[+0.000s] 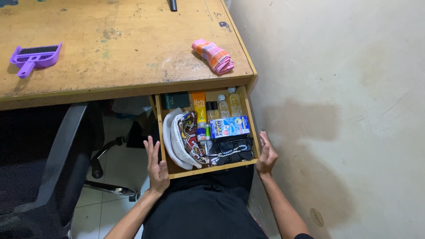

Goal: The person is organizing various personal items, including a tube of cream, a folded cloth, glasses, and a small pouch, by moving them from a desk surface into a drawer and arranging them.

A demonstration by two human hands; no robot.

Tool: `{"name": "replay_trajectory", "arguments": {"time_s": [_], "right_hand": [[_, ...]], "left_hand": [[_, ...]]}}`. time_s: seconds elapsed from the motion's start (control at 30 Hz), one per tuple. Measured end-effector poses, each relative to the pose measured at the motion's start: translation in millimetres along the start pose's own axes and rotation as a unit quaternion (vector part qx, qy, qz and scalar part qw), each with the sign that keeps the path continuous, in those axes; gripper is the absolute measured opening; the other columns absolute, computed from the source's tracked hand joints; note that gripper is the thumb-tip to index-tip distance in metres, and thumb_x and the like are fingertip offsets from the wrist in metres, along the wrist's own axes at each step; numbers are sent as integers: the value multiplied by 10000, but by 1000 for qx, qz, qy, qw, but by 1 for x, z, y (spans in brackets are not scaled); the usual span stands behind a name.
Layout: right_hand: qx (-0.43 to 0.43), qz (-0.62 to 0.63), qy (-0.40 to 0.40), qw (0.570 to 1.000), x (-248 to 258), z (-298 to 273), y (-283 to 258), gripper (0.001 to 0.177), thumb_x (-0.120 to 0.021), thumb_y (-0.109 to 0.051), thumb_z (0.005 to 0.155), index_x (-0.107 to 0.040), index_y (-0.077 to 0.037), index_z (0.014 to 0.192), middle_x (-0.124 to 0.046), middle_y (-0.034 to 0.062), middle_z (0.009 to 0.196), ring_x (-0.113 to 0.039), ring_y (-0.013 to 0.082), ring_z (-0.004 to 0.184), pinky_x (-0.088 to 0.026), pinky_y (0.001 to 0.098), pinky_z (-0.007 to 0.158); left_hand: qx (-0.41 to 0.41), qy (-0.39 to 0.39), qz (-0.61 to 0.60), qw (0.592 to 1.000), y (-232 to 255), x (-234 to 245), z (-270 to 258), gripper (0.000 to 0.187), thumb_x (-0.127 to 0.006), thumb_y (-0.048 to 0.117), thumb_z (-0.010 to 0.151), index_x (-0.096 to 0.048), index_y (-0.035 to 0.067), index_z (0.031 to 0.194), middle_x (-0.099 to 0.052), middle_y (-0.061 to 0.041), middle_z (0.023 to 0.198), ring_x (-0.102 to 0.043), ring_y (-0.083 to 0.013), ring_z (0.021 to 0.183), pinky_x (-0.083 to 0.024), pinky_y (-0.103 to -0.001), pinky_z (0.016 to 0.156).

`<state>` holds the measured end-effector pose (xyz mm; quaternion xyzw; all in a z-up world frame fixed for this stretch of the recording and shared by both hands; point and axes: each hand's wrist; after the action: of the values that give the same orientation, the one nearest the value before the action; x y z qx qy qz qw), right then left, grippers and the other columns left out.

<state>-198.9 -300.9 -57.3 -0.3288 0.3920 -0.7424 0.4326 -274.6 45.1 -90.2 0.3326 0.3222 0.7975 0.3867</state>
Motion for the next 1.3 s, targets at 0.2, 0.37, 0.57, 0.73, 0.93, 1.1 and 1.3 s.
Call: {"name": "replay_trajectory", "arguments": {"time_s": [0.2,0.37,0.57,0.73,0.93,1.1,1.3], "right_hand": [[27,-6,31,999,-7,2,-1,554,-298,-379,1092,-636,-16,1339,-546,198,1454,-430,366,1403,-408,486,1112],[32,-16,37,999,-17,7,-3,537,-298,-365,1098,-631,-20,1342,-531,197,1467,-427,374,1404,-403,495,1112],[22,17,57,998,-18,12,5,548,-279,-355,1103,-591,7,1372,-483,216,1495,-412,381,1398,-400,478,1125],[37,29,69,997,-25,32,-6,557,-276,-361,1113,-568,29,1384,-464,243,1494,-417,397,1388,-402,493,1125],[44,50,88,994,-33,49,-2,584,-264,-418,1109,-559,-8,1402,-466,215,1506,-414,390,1398,-381,497,1142],[57,24,104,993,-48,67,-1,557,-275,-431,1108,-587,-67,1393,-502,170,1493,-391,360,1423,-359,505,1152],[84,-15,120,989,-69,100,-1,551,-235,-462,1102,-588,-142,1376,-494,126,1508,-380,349,1440,-324,500,1171]], "left_hand": [[-4,34,0,999,-7,0,12,722,-250,551,1050,-336,62,1573,-90,-191,1712,32,-424,1548,-58,-587,1227],[-13,48,1,999,-6,2,24,725,-230,557,1063,-318,61,1584,-70,-192,1710,44,-423,1545,-52,-591,1224],[-1,57,-58,997,3,-1,29,721,-211,560,1061,-278,78,1593,10,-193,1707,32,-430,1547,-86,-625,1218],[-3,68,-97,993,17,-5,46,744,-201,579,1063,-248,67,1600,46,-201,1703,21,-447,1544,-125,-633,1216],[-10,82,-86,993,10,-8,56,771,-166,628,1056,-193,110,1626,70,-178,1697,118,-453,1521,-27,-691,1186],[-21,112,-15,993,-4,-11,75,769,-160,606,1059,-216,84,1621,57,-184,1700,174,-477,1498,56,-692,1171],[-73,121,37,989,-13,-16,115,848,-176,713,1015,-262,125,1621,34,-178,1705,183,-483,1493,109,-694,1148]]}}
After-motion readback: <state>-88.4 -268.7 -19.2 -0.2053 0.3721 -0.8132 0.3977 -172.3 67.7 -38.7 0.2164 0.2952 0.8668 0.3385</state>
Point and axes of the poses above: each hand's wrist, its own z-axis towards the middle knuckle, its own x-axis out of the back of the hand, y = z × x
